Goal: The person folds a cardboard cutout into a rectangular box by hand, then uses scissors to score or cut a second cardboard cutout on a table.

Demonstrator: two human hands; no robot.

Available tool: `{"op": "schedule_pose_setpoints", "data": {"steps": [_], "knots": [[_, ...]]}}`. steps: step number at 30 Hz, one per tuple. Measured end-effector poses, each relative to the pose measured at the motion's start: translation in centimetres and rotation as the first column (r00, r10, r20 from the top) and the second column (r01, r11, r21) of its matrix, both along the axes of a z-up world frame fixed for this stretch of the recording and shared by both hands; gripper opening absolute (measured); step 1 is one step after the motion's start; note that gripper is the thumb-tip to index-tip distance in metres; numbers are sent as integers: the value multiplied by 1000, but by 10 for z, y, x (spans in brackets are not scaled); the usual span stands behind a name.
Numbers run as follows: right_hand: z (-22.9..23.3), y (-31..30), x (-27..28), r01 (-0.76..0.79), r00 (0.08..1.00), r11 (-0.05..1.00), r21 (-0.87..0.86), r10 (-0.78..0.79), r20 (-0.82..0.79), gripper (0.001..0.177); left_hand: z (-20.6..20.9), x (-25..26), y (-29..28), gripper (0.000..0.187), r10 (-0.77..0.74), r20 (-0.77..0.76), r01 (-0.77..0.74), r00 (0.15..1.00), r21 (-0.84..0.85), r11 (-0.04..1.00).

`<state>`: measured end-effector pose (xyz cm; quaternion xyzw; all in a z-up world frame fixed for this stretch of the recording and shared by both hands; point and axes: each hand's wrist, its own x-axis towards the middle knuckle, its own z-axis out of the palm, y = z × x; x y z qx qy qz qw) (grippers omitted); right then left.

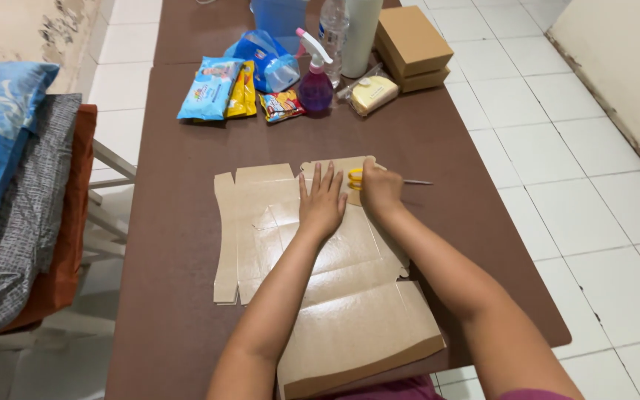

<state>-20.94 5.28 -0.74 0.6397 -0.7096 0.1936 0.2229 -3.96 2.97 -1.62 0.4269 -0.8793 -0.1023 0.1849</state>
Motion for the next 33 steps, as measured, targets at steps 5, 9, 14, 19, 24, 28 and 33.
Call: {"op": "schedule_pose_setpoints", "data": {"steps": [5, 9, 14, 19, 24, 28, 33], "knots": [[0, 17, 5, 30, 999, 987, 160, -35, 34, 19, -3, -1, -3, 57, 10, 10, -10, 1000, 33, 999], [2, 29, 7, 25, 999, 988, 154, -31, 35, 19, -5, -3, -5, 56, 7, 22, -8, 1000, 8, 1000], [1, -11, 1, 65, 997, 997, 47, -67, 49, 19, -6, -2, -6, 56, 10, 10, -10, 1000, -9, 1000], [0, 16, 4, 31, 998, 992, 123, -36, 43, 17, -9, -3, -6, 54, 8, 19, -8, 1000, -4, 1000], [-8, 26, 3, 9, 1000, 996, 86, -10, 17, 16, -11, -4, -5, 54, 8, 33, -7, 999, -40, 999], [-13, -17, -2, 51, 998, 999, -17, -51, 26, 18, -12, -2, -4, 55, 6, 30, -4, 1000, -51, 999], [-6, 5, 2, 23, 998, 999, 24, -24, 54, 16, -13, -3, -5, 55, 6, 30, -4, 1000, -49, 999]]}}
